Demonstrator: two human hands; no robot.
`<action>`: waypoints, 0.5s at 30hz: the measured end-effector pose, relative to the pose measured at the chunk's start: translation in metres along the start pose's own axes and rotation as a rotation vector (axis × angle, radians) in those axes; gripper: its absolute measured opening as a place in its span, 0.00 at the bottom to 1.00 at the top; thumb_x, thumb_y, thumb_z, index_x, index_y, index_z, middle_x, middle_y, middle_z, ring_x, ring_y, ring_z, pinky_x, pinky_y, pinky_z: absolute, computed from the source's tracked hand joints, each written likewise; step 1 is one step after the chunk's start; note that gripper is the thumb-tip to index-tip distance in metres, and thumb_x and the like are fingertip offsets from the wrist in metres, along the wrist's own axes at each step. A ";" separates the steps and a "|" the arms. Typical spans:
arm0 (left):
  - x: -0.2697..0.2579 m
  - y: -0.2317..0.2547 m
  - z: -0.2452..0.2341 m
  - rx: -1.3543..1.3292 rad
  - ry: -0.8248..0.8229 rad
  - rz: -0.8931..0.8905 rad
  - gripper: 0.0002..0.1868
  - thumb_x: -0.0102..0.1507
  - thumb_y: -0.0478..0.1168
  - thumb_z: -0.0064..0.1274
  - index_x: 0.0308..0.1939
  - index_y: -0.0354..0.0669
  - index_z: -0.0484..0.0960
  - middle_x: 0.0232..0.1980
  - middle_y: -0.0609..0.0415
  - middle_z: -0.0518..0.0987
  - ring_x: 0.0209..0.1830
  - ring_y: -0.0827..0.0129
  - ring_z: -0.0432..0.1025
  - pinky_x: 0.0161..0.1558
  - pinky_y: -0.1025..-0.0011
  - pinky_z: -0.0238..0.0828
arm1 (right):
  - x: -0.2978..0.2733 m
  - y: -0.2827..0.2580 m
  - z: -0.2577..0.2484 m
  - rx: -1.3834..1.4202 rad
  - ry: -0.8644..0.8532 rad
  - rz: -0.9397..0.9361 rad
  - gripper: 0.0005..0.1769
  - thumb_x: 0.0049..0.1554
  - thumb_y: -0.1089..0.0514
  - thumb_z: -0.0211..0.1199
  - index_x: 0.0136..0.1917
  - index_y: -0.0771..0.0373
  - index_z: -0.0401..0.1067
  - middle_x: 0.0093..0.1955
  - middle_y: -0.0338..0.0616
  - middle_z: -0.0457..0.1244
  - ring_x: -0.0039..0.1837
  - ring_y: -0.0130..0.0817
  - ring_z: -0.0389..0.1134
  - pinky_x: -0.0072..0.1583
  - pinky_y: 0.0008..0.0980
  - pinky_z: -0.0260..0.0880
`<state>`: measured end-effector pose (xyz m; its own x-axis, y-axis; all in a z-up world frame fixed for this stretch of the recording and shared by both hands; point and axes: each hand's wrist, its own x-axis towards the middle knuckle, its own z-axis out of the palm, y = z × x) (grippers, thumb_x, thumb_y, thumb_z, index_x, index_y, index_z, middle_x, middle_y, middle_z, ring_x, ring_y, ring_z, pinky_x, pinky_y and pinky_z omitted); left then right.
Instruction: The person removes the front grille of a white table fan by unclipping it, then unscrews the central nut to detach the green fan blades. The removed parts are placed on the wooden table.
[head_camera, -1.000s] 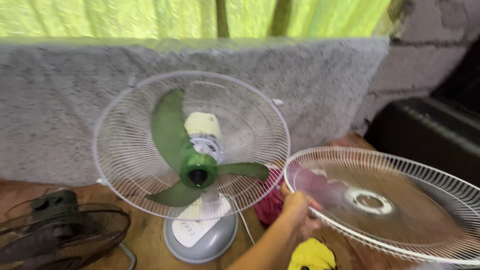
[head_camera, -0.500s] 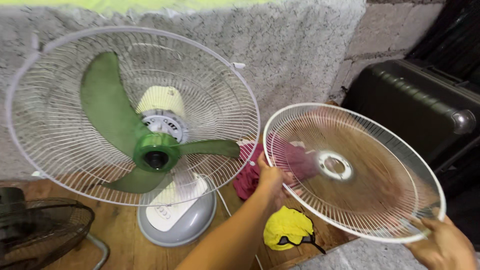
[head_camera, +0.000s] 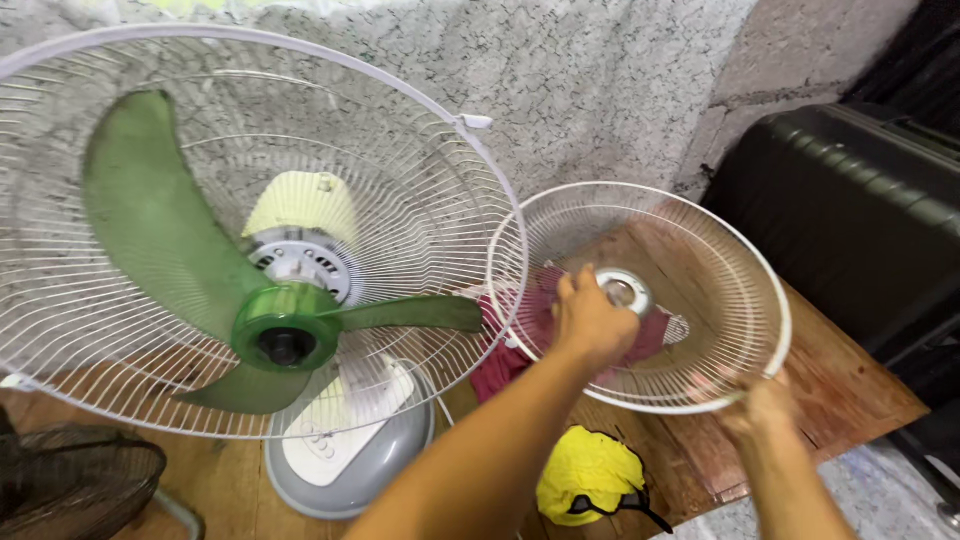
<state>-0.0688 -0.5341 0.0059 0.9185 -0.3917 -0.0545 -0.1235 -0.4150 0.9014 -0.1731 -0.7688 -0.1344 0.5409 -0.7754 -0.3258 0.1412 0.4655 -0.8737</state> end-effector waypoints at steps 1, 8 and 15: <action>0.005 0.001 -0.001 0.021 -0.008 0.013 0.46 0.56 0.45 0.55 0.77 0.46 0.56 0.80 0.39 0.51 0.77 0.36 0.51 0.74 0.54 0.51 | 0.007 0.010 0.010 0.041 -0.023 -0.023 0.30 0.61 0.73 0.40 0.72 0.51 0.60 0.64 0.50 0.62 0.60 0.60 0.69 0.53 0.62 0.73; 0.032 -0.003 -0.016 0.129 0.010 0.194 0.41 0.57 0.44 0.54 0.74 0.44 0.61 0.74 0.41 0.62 0.72 0.44 0.61 0.69 0.55 0.59 | 0.053 0.066 0.058 0.089 0.120 0.055 0.38 0.59 0.75 0.40 0.74 0.39 0.53 0.64 0.50 0.61 0.55 0.55 0.69 0.48 0.60 0.76; 0.040 0.006 -0.032 0.133 0.002 0.356 0.33 0.59 0.46 0.52 0.68 0.42 0.69 0.68 0.42 0.70 0.65 0.47 0.69 0.65 0.57 0.65 | 0.084 0.110 0.070 0.166 0.105 0.096 0.38 0.59 0.77 0.42 0.73 0.39 0.54 0.65 0.46 0.60 0.59 0.48 0.69 0.49 0.65 0.73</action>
<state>-0.0202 -0.5256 0.0227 0.8099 -0.5291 0.2531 -0.4829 -0.3565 0.7998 -0.0537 -0.7533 -0.2325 0.4705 -0.7602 -0.4480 0.2322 0.5964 -0.7683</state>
